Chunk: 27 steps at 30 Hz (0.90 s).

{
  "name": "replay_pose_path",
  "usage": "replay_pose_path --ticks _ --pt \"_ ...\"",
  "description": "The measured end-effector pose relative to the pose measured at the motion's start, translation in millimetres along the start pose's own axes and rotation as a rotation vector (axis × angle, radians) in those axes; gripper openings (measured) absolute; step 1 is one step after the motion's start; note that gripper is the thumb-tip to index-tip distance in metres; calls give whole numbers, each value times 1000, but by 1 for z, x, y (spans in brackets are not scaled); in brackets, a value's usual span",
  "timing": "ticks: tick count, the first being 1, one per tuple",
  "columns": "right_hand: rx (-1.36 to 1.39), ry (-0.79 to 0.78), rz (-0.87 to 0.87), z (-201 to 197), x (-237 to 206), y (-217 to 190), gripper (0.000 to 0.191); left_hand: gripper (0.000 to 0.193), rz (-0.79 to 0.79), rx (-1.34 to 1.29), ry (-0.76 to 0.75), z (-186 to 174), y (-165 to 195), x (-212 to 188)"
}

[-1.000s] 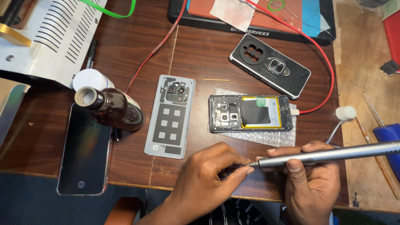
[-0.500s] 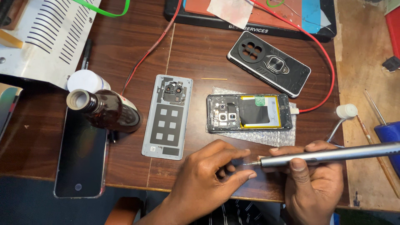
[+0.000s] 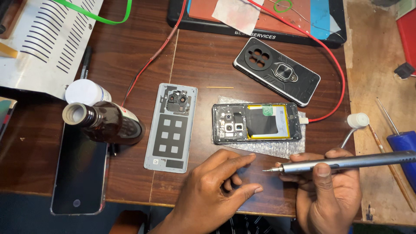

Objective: The person applies adhesive from a tube along the edges of a disassembled smartphone body, picks up the back cover, aligns it over the phone, and presses it into place. They then wrap rubber bands around the assembled phone to hold the cover while the phone remains connected to a red charging cable.

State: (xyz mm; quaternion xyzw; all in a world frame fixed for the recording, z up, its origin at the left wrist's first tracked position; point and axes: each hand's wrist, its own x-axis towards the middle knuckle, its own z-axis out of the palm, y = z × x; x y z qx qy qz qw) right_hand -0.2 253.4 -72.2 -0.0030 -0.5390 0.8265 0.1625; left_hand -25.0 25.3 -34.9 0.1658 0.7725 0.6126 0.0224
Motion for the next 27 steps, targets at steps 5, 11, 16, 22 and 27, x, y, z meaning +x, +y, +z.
replay_pose_path --ticks 5,11,16,22,27 --pt "27 4 37 5 12 -9 22 46 11 22 -2 -1 -2 -1" --pt "-106 -108 -48 20 51 -38 20 44 27 2 -9 -6 -9 -4" --pt "-285 -210 -59 42 89 -50 24 48 3 -54 -35 -8 -20 1" --pt "-456 -344 -142 66 121 -37 30 43 -22 -117 -16 -6 -30 4" --pt "-588 -458 -264 69 131 -27 24 38 -97 -150 -16 -5 -33 9"
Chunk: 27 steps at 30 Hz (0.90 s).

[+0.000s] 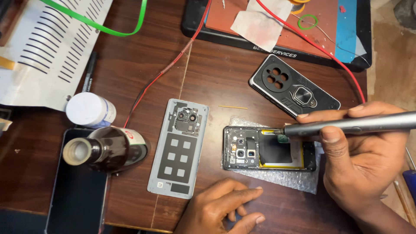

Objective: The person applies adhesive from a tube along the edges of a disassembled smartphone body, picks up the back cover, aligns it over the phone, and presses it into place. They then wrap rubber bands around the assembled phone to hold the cover while the phone remains connected to a red charging cable.

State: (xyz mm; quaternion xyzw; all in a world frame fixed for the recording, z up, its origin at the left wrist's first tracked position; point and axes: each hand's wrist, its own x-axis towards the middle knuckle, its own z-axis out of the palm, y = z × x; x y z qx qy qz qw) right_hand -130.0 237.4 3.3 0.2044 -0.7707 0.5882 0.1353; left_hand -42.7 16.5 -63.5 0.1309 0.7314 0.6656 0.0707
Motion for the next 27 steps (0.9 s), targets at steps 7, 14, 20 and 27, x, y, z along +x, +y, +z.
replay_pose_path --ticks 7,14,20,27 --pt "-10 80 68 -14 -8 10 33 19 54 -19 -59 -5 2 4" --pt "12 91 80 -16 -15 10 33 58 120 148 -162 -12 5 0" --pt "-26 -9 40 -8 -19 5 29 43 64 50 -128 -11 16 1" --pt "-152 -205 -99 7 -24 -5 35 34 74 61 -89 -13 25 -4"
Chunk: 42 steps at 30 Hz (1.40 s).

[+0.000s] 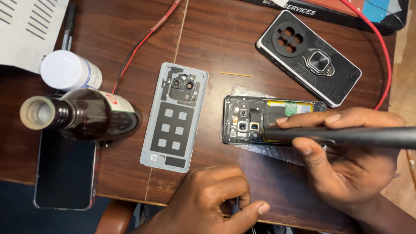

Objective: The person applies adhesive from a tube along the edges of a disassembled smartphone body, picks up the back cover, aligns it over the phone, and presses it into place. They then wrap rubber bands around the assembled phone to hold the cover while the phone remains connected to a red charging cable.

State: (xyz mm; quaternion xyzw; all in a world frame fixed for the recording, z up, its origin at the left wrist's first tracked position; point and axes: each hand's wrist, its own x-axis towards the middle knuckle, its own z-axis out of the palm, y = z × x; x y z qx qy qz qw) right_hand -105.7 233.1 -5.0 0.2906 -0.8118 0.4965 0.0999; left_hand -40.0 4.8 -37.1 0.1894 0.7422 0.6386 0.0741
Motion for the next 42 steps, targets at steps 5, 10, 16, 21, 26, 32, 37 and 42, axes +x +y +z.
replay_pose_path --ticks 5,10,16,21,26,32,37,42 --pt "2 -30 -18 7 2 -5 40 33 -41 -11 -4 1 0 -3" --pt "2 -24 -19 10 1 -4 39 33 -4 -1 6 1 -1 -3" --pt "-40 -32 9 13 -1 -2 39 33 6 9 0 -1 -1 -4" --pt "22 -103 -60 17 0 -3 41 31 19 1 -6 -3 -1 -6" --pt "49 -101 -29 22 0 -4 42 29 13 5 -8 -3 1 -8" --pt "-21 -56 -25 14 0 -6 37 30 7 5 -6 -3 1 -9" --pt "-21 -41 15 14 -1 -5 37 31 -2 -6 -1 -2 1 -9" --pt "-13 -87 26 14 -1 -2 39 32 -10 -4 -9 -2 1 -9"
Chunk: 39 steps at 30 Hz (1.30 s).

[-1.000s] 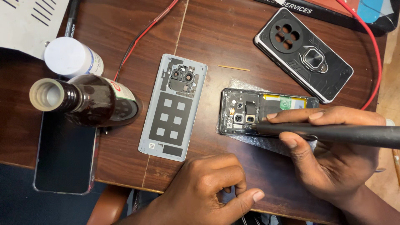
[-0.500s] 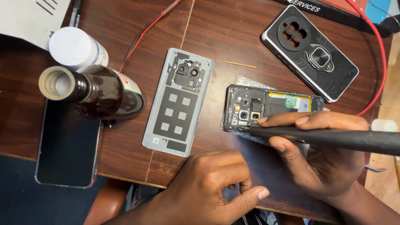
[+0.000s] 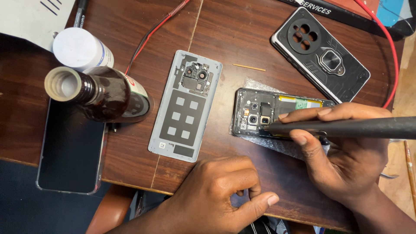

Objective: The person applies adhesive from a tube along the edges of a disassembled smartphone body, picks up the back cover, aligns it over the phone, and presses it into place. They then wrap rubber bands around the assembled phone to hold the cover while the phone remains connected to a red charging cable.

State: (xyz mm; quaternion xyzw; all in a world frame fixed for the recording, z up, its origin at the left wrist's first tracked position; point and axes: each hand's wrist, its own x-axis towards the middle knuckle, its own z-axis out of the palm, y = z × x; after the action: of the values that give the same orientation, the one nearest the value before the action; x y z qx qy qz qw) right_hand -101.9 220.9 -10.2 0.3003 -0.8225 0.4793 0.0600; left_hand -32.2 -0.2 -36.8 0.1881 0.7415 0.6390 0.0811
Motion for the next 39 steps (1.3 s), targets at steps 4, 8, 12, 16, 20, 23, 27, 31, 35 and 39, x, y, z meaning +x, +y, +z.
replay_pose_path --ticks 4,8,12,16,20,23,27,31,35,39 --pt "-31 0 -15 1 1 2 40 30 23 -11 8 0 0 0" --pt "-26 -1 4 2 3 1 41 31 24 -1 8 0 -1 0" --pt "10 -4 -33 5 6 -1 41 29 43 0 15 0 -1 -1" --pt "-28 -38 -46 7 11 -7 42 25 45 -40 20 1 -1 -2" --pt "-151 -76 -90 8 11 -14 41 25 96 -19 52 2 -1 -3" --pt "-150 -82 -74 9 11 -16 41 26 127 16 64 1 -2 -5" --pt "-100 -99 -48 8 11 -16 41 27 123 22 66 2 -2 -7" --pt "-122 -90 -76 10 11 -15 41 26 128 42 77 2 -1 -8" --pt "-184 -82 -84 11 11 -16 40 27 122 49 90 2 1 -9" --pt "-218 -89 -79 10 11 -16 39 27 124 66 92 3 2 -9"
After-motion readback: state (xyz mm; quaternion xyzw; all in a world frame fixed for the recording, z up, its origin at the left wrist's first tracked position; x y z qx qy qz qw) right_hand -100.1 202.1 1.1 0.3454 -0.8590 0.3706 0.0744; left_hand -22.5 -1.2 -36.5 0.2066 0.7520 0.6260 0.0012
